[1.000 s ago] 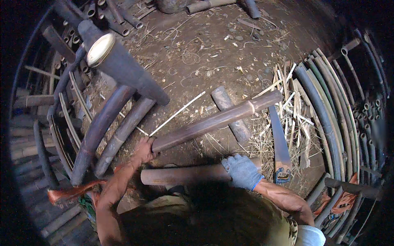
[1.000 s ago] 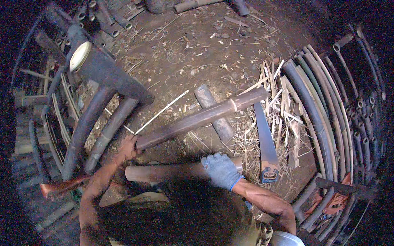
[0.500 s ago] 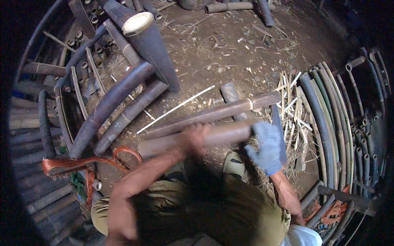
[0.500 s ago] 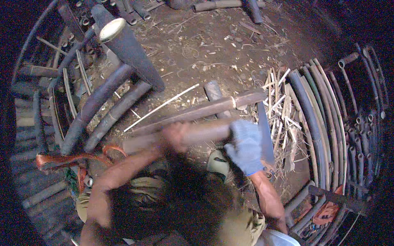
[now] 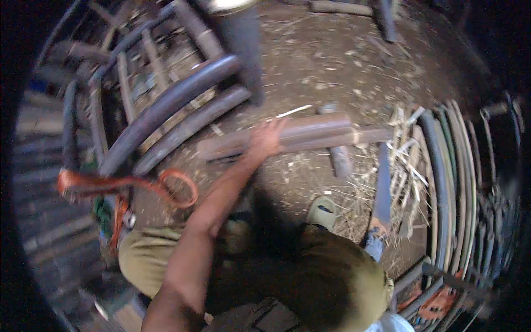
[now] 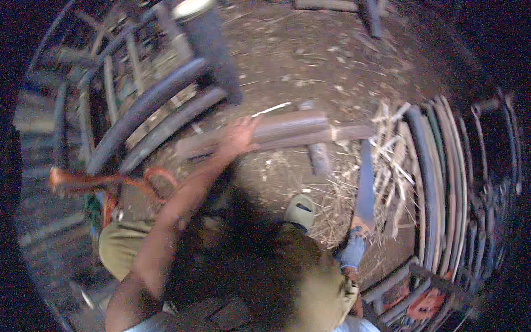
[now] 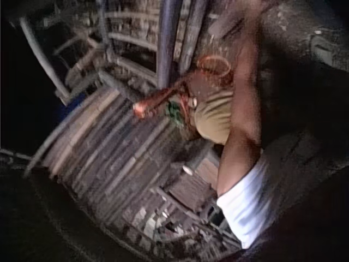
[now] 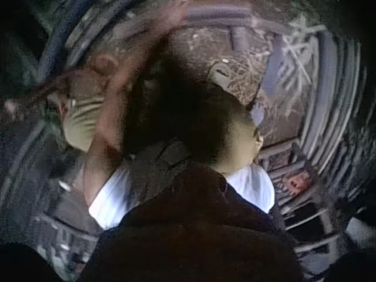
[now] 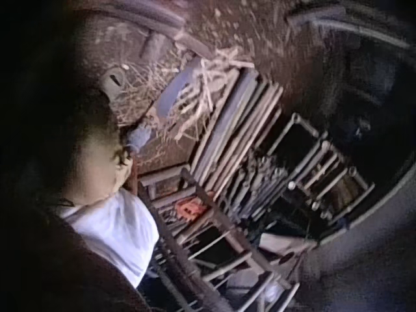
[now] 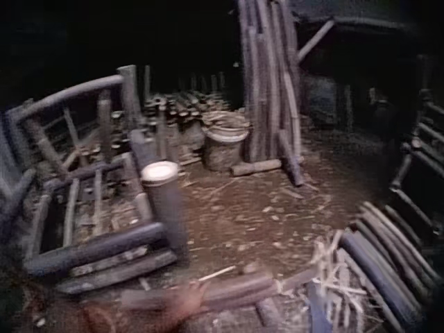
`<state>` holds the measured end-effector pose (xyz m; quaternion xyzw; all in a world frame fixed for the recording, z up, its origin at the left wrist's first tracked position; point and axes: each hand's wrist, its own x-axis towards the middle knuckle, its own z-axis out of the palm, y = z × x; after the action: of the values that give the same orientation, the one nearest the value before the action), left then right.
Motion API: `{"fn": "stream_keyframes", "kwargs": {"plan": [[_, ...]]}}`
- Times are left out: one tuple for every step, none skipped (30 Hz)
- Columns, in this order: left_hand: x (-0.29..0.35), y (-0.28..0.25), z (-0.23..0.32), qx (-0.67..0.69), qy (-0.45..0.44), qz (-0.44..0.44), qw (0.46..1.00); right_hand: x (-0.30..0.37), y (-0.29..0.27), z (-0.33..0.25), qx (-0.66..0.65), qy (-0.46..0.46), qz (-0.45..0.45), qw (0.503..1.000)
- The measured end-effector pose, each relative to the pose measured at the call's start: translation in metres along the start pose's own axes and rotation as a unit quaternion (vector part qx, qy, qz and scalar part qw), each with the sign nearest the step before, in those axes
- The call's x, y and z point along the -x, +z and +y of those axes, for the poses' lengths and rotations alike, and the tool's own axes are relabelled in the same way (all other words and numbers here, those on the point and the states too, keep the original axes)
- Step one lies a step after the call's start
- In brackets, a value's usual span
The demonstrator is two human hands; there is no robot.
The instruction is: The person uses a saw and a machete to cut and split bamboo poles, then fits a split bamboo piece into the frame of a bamboo structure.
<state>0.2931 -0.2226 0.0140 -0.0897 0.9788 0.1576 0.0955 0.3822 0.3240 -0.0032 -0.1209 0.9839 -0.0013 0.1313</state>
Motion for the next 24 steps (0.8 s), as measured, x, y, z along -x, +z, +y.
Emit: {"fn": "stream_keyframes", "kwargs": {"plan": [[-0.002,0.01,-0.003,0.0,0.008,0.028,1.0,-0.007,0.005,0.005,0.002,-0.041,0.01,0.999],[-0.008,0.008,0.009,0.027,-0.002,0.028,0.999,-0.008,0.02,0.03,0.031,-0.046,-0.035,0.998],[-0.014,0.007,0.009,0.03,-0.022,-0.006,0.999,-0.011,0.022,0.034,0.034,-0.044,-0.049,0.997],[-0.012,0.001,0.011,0.045,-0.008,0.002,0.999,-0.015,0.019,0.032,0.031,-0.036,-0.058,0.997],[-0.007,-0.006,0.01,0.063,0.007,0.012,0.998,-0.017,0.013,0.031,0.028,-0.033,-0.065,0.997],[-0.01,-0.005,0.009,0.049,-0.001,0.017,0.999,-0.019,0.006,0.029,0.029,-0.03,-0.062,0.997],[-0.015,-0.003,0.009,0.04,-0.003,0.02,0.999,-0.021,-0.003,0.026,0.029,-0.025,-0.056,0.998],[-0.016,0.001,0.009,0.061,-0.008,0.032,0.998,-0.021,-0.014,0.021,0.027,-0.02,-0.05,0.998],[-0.016,0.007,0.009,0.08,-0.012,0.044,0.996,-0.021,-0.025,0.015,0.022,-0.016,-0.044,0.999],[-0.018,0.01,0.008,0.098,-0.015,0.058,0.993,-0.023,-0.037,0.006,0.014,-0.014,-0.036,0.999],[-0.02,0.013,0.006,0.095,-0.021,0.062,0.993,-0.025,-0.048,-0.003,0.004,-0.014,-0.028,0.999],[-0.027,0.017,0.009,0.093,-0.021,0.064,0.993,-0.024,-0.06,-0.009,-0.002,-0.01,-0.018,1.0],[-0.03,0.021,0.007,0.088,-0.027,0.066,0.994,-0.025,-0.072,-0.02,-0.016,-0.013,-0.009,1.0],[-0.033,0.025,0.005,0.085,-0.033,0.077,0.993,-0.026,-0.082,-0.031,-0.029,-0.019,0.001,0.999],[-0.042,0.032,0.009,0.086,-0.031,0.087,0.992,-0.025,-0.093,-0.041,-0.039,-0.018,0.011,0.999],[-0.041,0.032,0.009,0.084,-0.034,0.097,0.991,-0.024,-0.102,-0.052,-0.051,-0.022,0.019,0.998],[-0.04,0.033,0.009,0.075,-0.034,0.1,0.992,-0.024,-0.111,-0.063,-0.063,-0.029,0.027,0.997],[-0.041,0.032,0.01,0.081,-0.034,0.103,0.991,-0.024,-0.12,-0.074,-0.074,-0.035,0.036,0.996],[-0.044,0.032,0.013,0.086,-0.03,0.107,0.99,-0.021,-0.128,-0.084,-0.085,-0.039,0.047,0.994],[-0.047,0.032,0.015,0.092,-0.025,0.111,0.989,-0.02,-0.135,-0.094,-0.095,-0.041,0.058,0.993],[-0.051,0.032,0.02,0.09,-0.02,0.125,0.988,-0.017,-0.141,-0.102,-0.105,-0.04,0.069,0.991],[-0.055,0.035,0.017,0.095,-0.026,0.122,0.988,-0.017,-0.148,-0.111,-0.115,-0.049,0.073,0.989],[-0.06,0.039,0.014,0.1,-0.031,0.119,0.987,-0.017,-0.153,-0.119,-0.123,-0.058,0.079,0.988],[-0.063,0.046,0.012,0.106,-0.034,0.115,0.987,-0.017,-0.159,-0.127,-0.134,-0.065,0.083,0.985]]}}
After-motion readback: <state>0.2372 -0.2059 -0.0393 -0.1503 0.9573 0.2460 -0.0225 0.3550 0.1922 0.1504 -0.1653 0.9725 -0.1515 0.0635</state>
